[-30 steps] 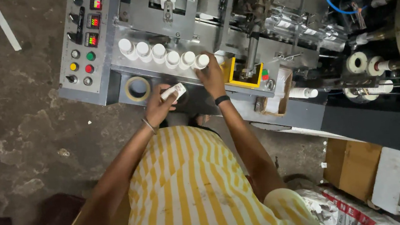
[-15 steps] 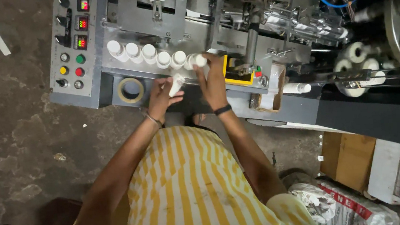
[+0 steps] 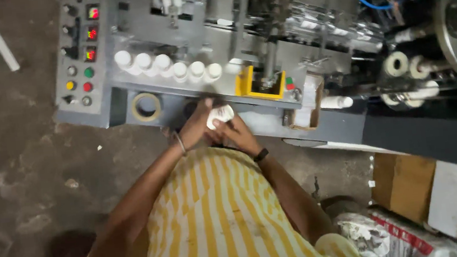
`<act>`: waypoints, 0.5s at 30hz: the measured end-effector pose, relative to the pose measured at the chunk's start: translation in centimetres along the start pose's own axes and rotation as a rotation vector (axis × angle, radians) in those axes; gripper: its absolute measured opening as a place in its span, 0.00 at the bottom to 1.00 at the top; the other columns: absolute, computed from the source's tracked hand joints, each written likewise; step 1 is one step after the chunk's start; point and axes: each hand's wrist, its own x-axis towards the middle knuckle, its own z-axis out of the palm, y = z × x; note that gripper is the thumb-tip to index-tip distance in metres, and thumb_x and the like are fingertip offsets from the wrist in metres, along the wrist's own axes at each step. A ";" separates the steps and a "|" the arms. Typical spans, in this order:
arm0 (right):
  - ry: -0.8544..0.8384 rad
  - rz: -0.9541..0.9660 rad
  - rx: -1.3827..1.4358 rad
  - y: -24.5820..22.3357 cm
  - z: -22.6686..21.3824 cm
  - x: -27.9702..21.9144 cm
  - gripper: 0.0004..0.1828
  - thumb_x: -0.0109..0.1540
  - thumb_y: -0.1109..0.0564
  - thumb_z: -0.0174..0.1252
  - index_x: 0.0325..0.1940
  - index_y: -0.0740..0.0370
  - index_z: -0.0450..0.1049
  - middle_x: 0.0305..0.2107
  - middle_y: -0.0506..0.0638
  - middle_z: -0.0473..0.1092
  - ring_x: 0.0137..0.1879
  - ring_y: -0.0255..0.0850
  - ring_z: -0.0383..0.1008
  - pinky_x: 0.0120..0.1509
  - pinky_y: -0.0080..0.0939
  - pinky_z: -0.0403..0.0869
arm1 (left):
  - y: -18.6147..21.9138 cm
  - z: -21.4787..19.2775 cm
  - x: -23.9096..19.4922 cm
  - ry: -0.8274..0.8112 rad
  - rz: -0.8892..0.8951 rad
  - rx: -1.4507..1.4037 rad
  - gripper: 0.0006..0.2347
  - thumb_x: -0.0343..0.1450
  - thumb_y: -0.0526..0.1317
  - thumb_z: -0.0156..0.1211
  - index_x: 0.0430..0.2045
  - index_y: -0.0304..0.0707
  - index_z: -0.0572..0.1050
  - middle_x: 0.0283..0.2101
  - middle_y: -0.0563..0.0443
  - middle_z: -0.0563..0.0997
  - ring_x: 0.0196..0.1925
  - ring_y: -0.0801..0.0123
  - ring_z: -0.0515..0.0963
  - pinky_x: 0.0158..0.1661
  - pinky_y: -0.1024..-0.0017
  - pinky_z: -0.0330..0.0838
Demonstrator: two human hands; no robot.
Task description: The person picks up white cylindrical tubes and places them into the feeding slots of an automated machine, then places other tubes into a plastic bag and seals it with tape.
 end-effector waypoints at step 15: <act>1.323 -0.149 -0.204 10.8 -34.9 -7.4 0.39 0.67 0.41 0.59 0.72 0.68 0.55 0.57 0.61 0.70 0.60 0.47 0.72 0.62 0.43 0.72 | -5.9 4.3 2.4 -0.059 0.145 0.642 0.18 0.75 0.48 0.56 0.51 0.34 0.69 0.39 0.46 0.82 0.35 0.67 0.82 0.37 0.70 0.77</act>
